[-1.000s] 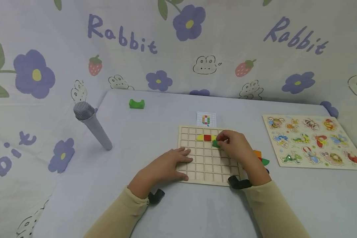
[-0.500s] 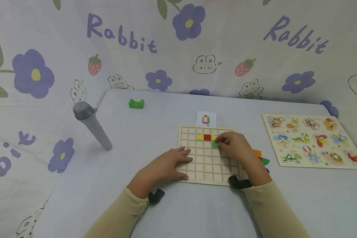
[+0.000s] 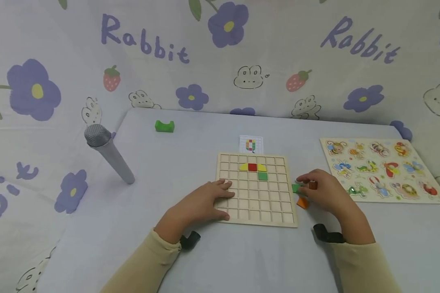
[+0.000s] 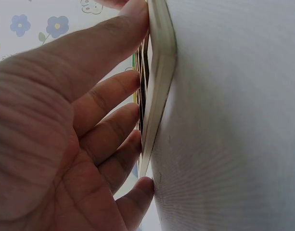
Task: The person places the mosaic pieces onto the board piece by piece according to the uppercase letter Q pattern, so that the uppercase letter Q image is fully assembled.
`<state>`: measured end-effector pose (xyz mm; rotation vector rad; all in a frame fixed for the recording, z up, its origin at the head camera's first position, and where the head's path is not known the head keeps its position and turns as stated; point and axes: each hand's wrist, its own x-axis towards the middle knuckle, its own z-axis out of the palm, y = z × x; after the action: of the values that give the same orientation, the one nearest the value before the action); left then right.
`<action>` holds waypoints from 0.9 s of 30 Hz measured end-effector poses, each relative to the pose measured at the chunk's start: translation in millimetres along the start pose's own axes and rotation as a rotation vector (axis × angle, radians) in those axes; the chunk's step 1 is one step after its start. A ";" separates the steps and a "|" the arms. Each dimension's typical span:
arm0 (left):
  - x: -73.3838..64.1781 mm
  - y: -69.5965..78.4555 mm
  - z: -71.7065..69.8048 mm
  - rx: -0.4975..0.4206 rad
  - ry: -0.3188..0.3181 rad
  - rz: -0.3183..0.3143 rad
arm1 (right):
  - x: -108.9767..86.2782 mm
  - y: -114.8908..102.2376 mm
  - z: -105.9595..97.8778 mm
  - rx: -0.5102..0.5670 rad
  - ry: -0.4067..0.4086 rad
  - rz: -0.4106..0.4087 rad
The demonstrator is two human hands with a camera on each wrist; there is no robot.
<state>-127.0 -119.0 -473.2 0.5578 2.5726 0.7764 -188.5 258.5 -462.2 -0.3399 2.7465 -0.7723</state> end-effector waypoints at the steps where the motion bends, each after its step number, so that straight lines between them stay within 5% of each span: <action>1: -0.5 -0.1 -0.5 -0.005 0.000 -0.002 | -0.4 1.0 2.2 0.000 -0.002 -0.003; 19: 0.8 -0.6 -0.8 -0.011 -0.003 -0.006 | -4.2 -5.7 8.1 0.059 0.116 0.074; 23: 0.9 -0.8 -0.8 -0.009 -0.004 -0.005 | -2.0 -19.3 5.7 0.087 0.179 0.044; 27: 1.2 -0.7 -1.1 -0.009 -0.002 0.001 | 6.8 -41.4 12.8 0.138 0.141 -0.006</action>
<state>-128.7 -119.4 -473.1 0.5567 2.5657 0.7866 -184.5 216.0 -451.9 -0.2751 2.8029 -1.0176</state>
